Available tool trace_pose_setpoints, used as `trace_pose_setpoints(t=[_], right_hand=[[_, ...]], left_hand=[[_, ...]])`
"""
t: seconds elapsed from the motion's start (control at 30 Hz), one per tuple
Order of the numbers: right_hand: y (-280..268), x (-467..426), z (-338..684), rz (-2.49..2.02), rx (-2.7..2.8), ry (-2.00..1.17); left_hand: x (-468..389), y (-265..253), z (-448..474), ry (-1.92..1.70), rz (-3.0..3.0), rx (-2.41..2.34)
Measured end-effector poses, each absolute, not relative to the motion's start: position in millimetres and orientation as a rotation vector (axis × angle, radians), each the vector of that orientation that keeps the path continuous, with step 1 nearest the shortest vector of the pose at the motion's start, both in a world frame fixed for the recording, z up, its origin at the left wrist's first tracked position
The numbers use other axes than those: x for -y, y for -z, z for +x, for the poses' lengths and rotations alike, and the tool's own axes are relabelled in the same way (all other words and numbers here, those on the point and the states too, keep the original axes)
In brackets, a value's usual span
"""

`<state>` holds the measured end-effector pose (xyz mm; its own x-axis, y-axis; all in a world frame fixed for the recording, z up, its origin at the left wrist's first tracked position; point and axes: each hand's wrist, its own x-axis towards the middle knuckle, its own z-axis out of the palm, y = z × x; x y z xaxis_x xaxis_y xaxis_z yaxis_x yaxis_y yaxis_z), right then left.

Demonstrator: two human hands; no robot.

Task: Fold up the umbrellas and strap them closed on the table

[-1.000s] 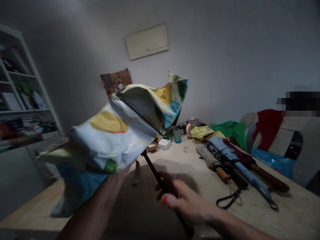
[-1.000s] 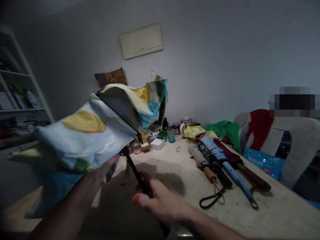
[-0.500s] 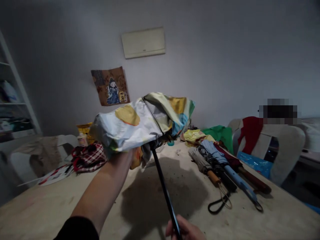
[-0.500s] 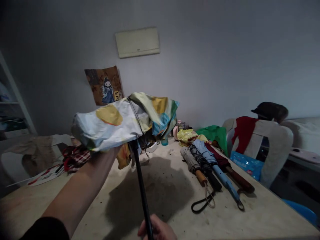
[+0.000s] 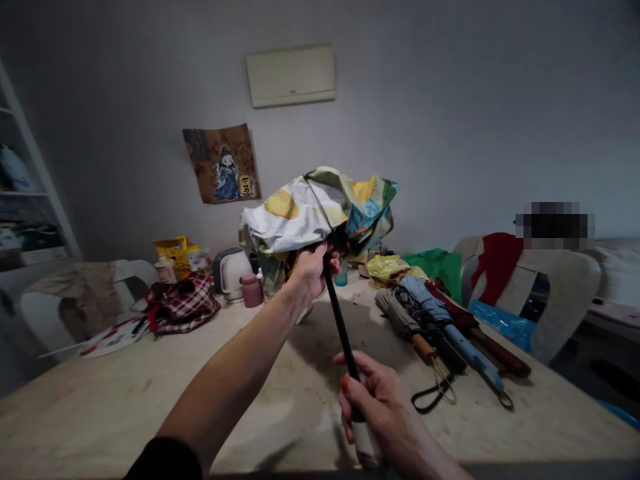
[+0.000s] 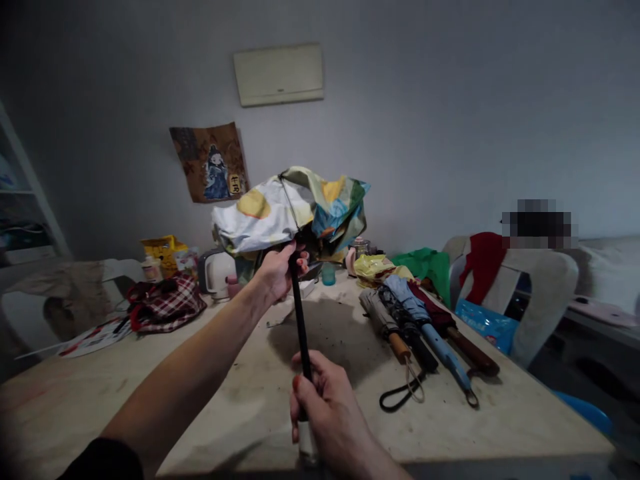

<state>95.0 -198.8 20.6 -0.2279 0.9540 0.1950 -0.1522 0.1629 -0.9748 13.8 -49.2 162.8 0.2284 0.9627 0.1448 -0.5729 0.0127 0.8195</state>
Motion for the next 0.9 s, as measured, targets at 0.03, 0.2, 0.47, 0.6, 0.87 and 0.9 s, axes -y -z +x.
trace_pose_setpoints(t=[0.03,0.2,0.47,0.6,0.87,0.9], right_hand=[[-22,198,93,-0.871,1.378,-1.262],[-14,199,86,-0.938,1.489,-1.012],[-25,212,72,-0.98,1.328,-0.978],[-27,217,74,-0.956,1.337,-1.055],[-45,223,71,-0.931,1.223,-1.011],[-49,224,71,-0.925,1.215,-0.986]], left_hand=[[53,-165,14,-1.311,0.929,-0.55],[63,-182,14,-1.339,1.038,-0.422],[38,-230,31,-1.497,1.187,-0.433],[29,-249,24,-1.452,1.138,-0.348],[59,-268,24,-1.4,1.254,-0.311],[63,-269,26,-1.397,1.266,-0.317]])
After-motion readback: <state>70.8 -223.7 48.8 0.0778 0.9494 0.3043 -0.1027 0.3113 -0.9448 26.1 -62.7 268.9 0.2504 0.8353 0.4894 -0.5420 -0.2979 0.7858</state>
